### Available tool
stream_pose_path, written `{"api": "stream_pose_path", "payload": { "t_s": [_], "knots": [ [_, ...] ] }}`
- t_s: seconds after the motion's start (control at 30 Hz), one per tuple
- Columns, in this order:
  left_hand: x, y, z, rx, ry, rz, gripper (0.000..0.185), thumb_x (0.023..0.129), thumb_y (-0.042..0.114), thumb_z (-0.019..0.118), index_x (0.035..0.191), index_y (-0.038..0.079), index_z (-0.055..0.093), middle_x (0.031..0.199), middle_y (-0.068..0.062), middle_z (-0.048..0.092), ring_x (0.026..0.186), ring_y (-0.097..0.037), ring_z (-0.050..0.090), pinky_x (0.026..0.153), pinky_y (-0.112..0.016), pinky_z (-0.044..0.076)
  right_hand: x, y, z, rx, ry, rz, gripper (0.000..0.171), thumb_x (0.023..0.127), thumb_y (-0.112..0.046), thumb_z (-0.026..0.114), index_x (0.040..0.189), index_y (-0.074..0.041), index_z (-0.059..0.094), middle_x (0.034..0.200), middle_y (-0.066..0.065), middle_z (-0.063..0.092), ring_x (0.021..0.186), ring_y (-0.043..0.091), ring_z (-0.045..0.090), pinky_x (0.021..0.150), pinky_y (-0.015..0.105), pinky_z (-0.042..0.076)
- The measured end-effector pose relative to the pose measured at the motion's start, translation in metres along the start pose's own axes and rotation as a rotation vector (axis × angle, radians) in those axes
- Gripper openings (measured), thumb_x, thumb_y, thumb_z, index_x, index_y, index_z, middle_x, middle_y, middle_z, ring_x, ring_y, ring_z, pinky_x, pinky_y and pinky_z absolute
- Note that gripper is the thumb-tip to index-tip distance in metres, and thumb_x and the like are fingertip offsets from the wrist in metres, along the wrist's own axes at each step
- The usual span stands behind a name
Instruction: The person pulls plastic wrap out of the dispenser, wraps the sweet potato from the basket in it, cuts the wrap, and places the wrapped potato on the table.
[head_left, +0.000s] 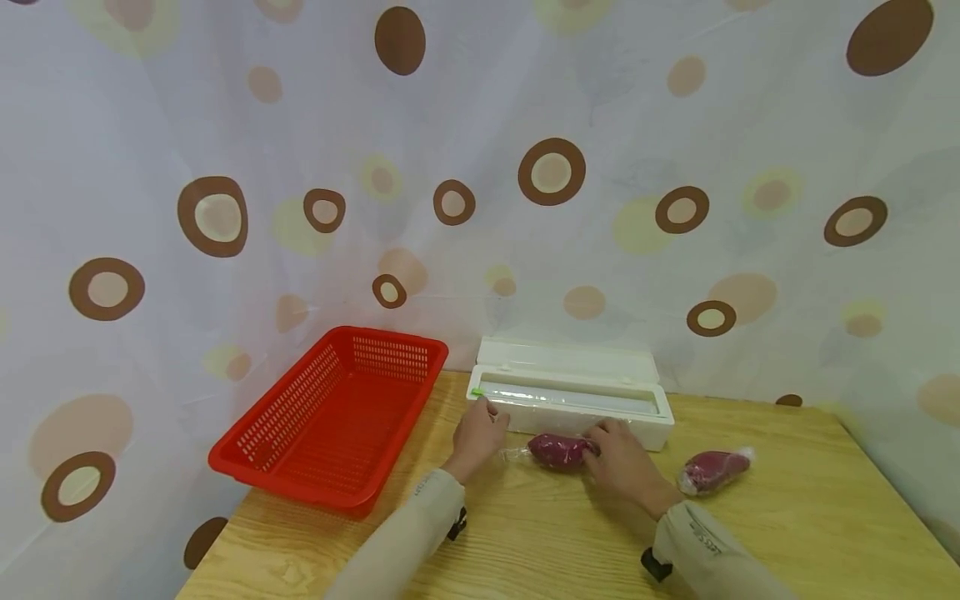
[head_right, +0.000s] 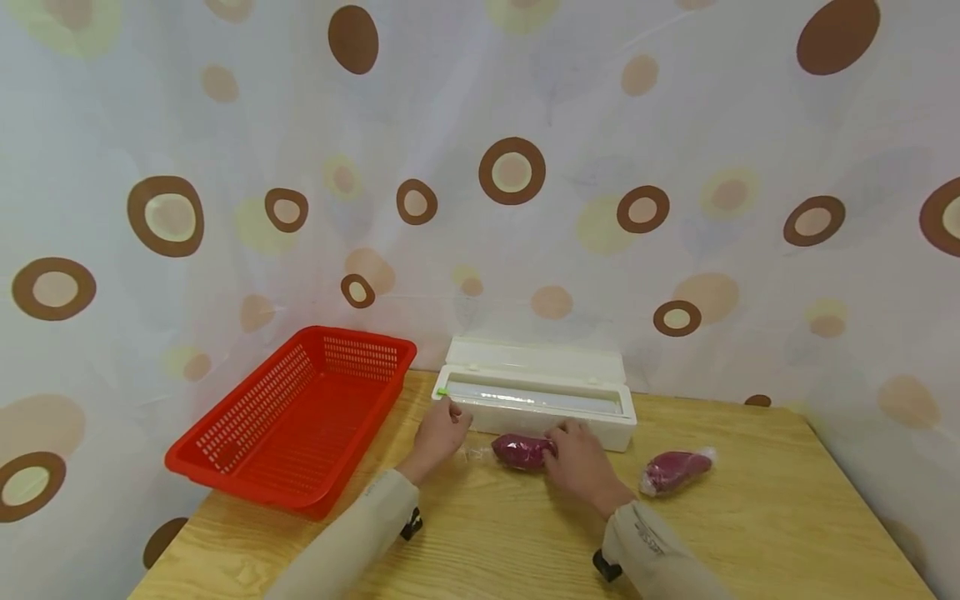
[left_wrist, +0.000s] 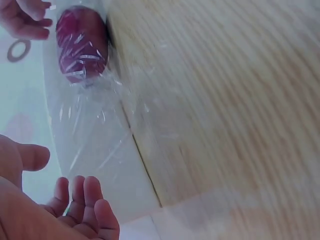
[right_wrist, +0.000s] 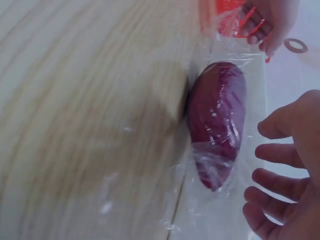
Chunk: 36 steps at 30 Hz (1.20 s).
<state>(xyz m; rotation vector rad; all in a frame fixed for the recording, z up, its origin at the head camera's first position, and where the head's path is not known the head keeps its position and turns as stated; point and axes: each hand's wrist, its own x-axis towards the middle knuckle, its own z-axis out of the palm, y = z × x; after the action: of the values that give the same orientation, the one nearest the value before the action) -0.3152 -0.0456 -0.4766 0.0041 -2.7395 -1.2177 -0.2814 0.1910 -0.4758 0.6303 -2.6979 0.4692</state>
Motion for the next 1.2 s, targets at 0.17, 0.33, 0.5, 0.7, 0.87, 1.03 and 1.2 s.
{"api": "stream_pose_path", "payload": {
  "t_s": [0.17,0.33,0.5,0.7,0.87,1.03,1.2],
  "knots": [
    [0.004,-0.009,-0.006,-0.073,0.044,-0.091,0.028,0.091,0.032,0.058,0.100,0.005,0.054,0.087,-0.005,0.056,0.076,-0.021,0.053,0.067,-0.037,0.043,0.016,-0.009,-0.005,0.034,0.026,-0.047,0.014,0.084,-0.010,0.067,0.095,-0.001,0.067,0.090,0.010,0.058,0.084,0.026,0.054,0.074,0.041,0.048],
    [0.007,-0.014,-0.004,-0.175,0.075,-0.114,0.021,0.089,0.027,0.058,0.096,0.008,0.053,0.084,-0.004,0.056,0.074,-0.020,0.051,0.067,-0.035,0.042,0.040,-0.028,-0.010,0.115,-0.045,0.003,0.016,0.089,-0.013,0.064,0.101,-0.003,0.066,0.092,0.006,0.058,0.084,0.021,0.056,0.072,0.037,0.049],
    [0.009,-0.015,-0.001,-0.270,0.144,-0.081,0.015,0.086,0.020,0.063,0.090,0.007,0.057,0.083,-0.003,0.060,0.074,-0.018,0.054,0.066,-0.033,0.045,0.066,-0.043,-0.007,0.190,-0.071,-0.003,0.018,0.090,-0.014,0.064,0.104,-0.003,0.066,0.091,0.004,0.060,0.073,0.014,0.056,0.065,0.032,0.048],
    [0.013,-0.017,0.002,-0.290,0.211,-0.089,0.012,0.084,0.018,0.067,0.081,0.010,0.059,0.073,0.000,0.059,0.068,-0.016,0.054,0.061,-0.030,0.044,0.091,-0.057,0.004,0.251,-0.079,-0.033,0.016,0.090,-0.012,0.064,0.102,-0.003,0.066,0.088,0.003,0.061,0.073,0.014,0.057,0.065,0.031,0.048],
    [0.014,-0.019,0.000,-0.272,0.247,-0.087,0.012,0.081,0.015,0.069,0.077,0.010,0.059,0.070,0.000,0.059,0.066,-0.016,0.054,0.061,-0.030,0.044,0.105,-0.066,0.011,0.266,-0.105,-0.030,0.015,0.090,-0.011,0.063,0.102,-0.002,0.066,0.088,0.002,0.061,0.075,0.015,0.058,0.066,0.032,0.048],
    [0.014,-0.022,0.000,-0.249,0.290,-0.100,0.012,0.078,0.014,0.067,0.079,0.010,0.056,0.068,0.001,0.058,0.065,-0.016,0.054,0.059,-0.030,0.044,0.116,-0.072,0.017,0.319,-0.102,-0.017,0.015,0.089,-0.008,0.063,0.101,0.001,0.066,0.088,0.006,0.064,0.078,0.019,0.060,0.069,0.035,0.050],
    [0.015,-0.028,-0.001,-0.268,0.302,-0.143,0.022,0.078,0.015,0.069,0.093,0.007,0.056,0.071,0.000,0.061,0.066,-0.018,0.057,0.061,-0.033,0.046,0.127,-0.073,0.029,0.343,-0.083,-0.001,0.016,0.088,-0.007,0.065,0.100,0.002,0.067,0.085,0.006,0.066,0.079,0.021,0.062,0.073,0.036,0.051]
  ]
}}
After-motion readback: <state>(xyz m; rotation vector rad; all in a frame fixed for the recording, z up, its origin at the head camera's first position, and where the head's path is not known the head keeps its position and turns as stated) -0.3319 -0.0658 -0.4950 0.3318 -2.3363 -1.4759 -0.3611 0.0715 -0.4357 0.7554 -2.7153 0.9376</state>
